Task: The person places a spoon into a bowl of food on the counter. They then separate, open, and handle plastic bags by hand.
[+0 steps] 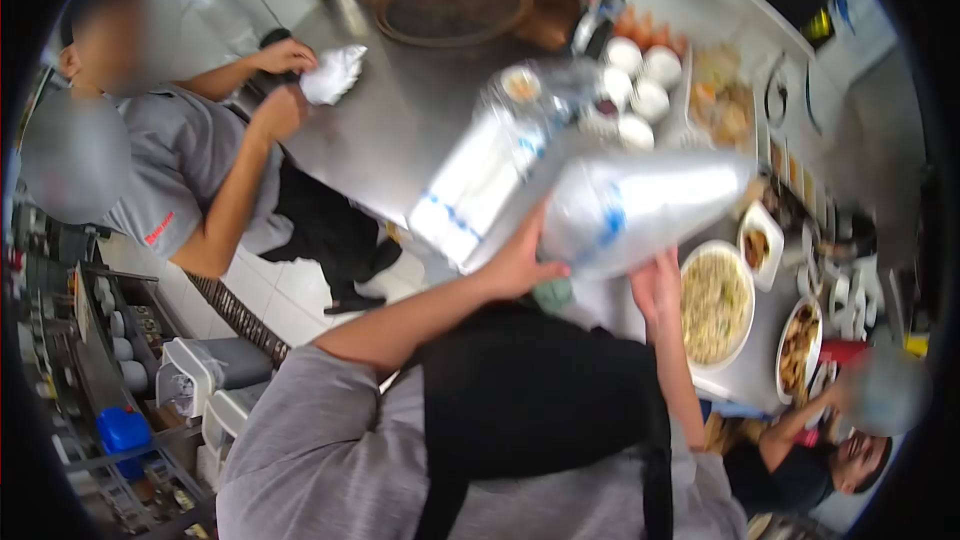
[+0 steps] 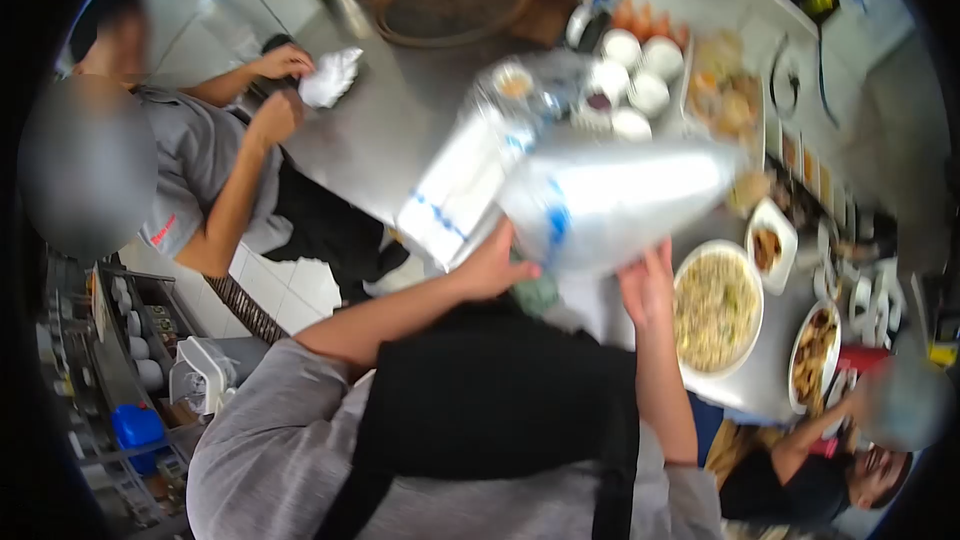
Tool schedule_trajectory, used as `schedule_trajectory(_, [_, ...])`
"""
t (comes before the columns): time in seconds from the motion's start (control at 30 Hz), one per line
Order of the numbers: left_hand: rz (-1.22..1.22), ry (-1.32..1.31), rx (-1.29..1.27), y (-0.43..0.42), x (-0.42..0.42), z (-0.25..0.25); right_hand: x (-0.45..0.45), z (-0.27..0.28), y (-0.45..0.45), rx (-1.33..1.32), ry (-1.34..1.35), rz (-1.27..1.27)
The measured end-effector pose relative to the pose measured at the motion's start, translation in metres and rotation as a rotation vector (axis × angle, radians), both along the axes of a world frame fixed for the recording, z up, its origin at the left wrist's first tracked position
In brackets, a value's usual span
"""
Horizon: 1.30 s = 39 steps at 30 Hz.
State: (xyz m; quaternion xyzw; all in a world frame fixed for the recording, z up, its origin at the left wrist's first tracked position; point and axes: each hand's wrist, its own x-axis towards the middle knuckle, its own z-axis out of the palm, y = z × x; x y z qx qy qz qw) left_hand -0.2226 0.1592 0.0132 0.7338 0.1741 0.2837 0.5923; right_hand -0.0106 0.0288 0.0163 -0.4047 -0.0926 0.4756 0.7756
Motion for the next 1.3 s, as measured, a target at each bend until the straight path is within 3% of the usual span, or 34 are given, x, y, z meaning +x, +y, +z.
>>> schedule_trajectory(0.03, [0.049,0.145,-0.058,-0.005,0.006,-0.011,-0.009,-0.002,-0.004,-0.011,-0.051,-0.003])
schedule_trajectory(0.13, [0.094,0.100,0.148,0.006,0.015,-0.047,-0.014,-0.044,-0.004,-0.082,-0.387,-0.056])
schedule_trajectory(0.17, [0.023,0.118,0.127,0.014,0.014,-0.044,-0.008,-0.051,-0.004,-0.172,-0.570,-0.058])
schedule_trajectory(0.23, [-0.003,0.205,0.085,0.019,0.009,-0.032,-0.004,-0.053,0.002,-0.200,-0.679,-0.065])
schedule_trajectory(0.27, [0.118,0.210,0.366,0.025,0.010,-0.038,-0.004,-0.049,0.006,-0.205,-0.803,-0.063])
schedule_trajectory(0.3, [0.244,0.207,0.650,0.027,0.012,-0.031,-0.007,-0.047,0.006,-0.200,-0.812,-0.070])
schedule_trajectory(0.4, [0.428,0.279,0.751,0.007,-0.007,-0.014,-0.025,-0.053,-0.003,-0.504,-0.490,-0.192])
schedule_trajectory(0.43, [0.430,0.275,0.759,-0.003,-0.015,-0.013,-0.027,-0.056,-0.010,-0.496,-0.492,-0.195])
schedule_trajectory(0.5, [-0.088,0.551,0.459,-0.014,-0.026,-0.016,-0.030,-0.059,-0.027,-0.348,-0.852,0.275])
schedule_trajectory(0.53, [-0.094,0.546,0.462,-0.014,-0.022,-0.027,-0.040,-0.048,-0.028,-0.351,-0.854,0.267])
schedule_trajectory(0.6, [-0.061,0.360,0.570,-0.013,-0.007,-0.037,-0.060,-0.030,-0.021,-0.178,-1.465,0.507])
schedule_trajectory(0.7, [-0.154,0.252,0.411,0.012,-0.013,-0.020,-0.047,-0.042,-0.012,-0.323,-1.439,0.265])
schedule_trajectory(0.73, [-0.069,0.257,0.537,0.029,-0.027,-0.014,-0.047,-0.034,-0.009,-0.393,-1.524,0.184])
schedule_trajectory(0.77, [0.051,0.259,0.675,0.050,-0.041,-0.013,-0.052,-0.026,-0.007,-0.400,-1.523,0.186])
schedule_trajectory(0.83, [0.179,0.392,0.674,0.078,-0.072,-0.010,-0.065,-0.009,0.003,-0.434,-1.766,0.214])
schedule_trajectory(0.9, [0.101,0.451,0.762,0.094,-0.084,-0.027,-0.078,-0.002,0.023,-0.423,-1.830,0.233])
schedule_trajectory(0.97, [0.089,0.464,0.776,0.102,-0.080,-0.025,-0.089,-0.002,0.047,-0.212,-1.876,0.269])
schedule_trajectory(1.03, [0.074,0.470,0.796,0.106,-0.068,-0.008,-0.108,0.010,0.069,-0.258,-1.801,0.245])
schedule_trajectory(1.1, [0.197,0.351,0.519,0.108,-0.060,0.021,-0.125,0.024,0.094,-0.282,-1.723,0.233])
schedule_trajectory(1.17, [0.138,0.242,0.488,0.117,-0.059,0.039,-0.138,0.037,0.111,-0.140,-1.653,-0.025])
schedule_trajectory(1.23, [0.030,0.159,-0.015,0.120,-0.056,0.072,-0.143,0.057,0.120,-0.136,-1.646,-0.072])
schedule_trajectory(1.27, [-0.050,0.095,-0.174,0.123,-0.056,0.084,-0.142,0.065,0.123,-0.107,-1.648,-0.088])
schedule_trajectory(1.3, [-0.058,0.086,-0.167,0.124,-0.055,0.098,-0.139,0.074,0.126,-0.079,-1.652,-0.104])
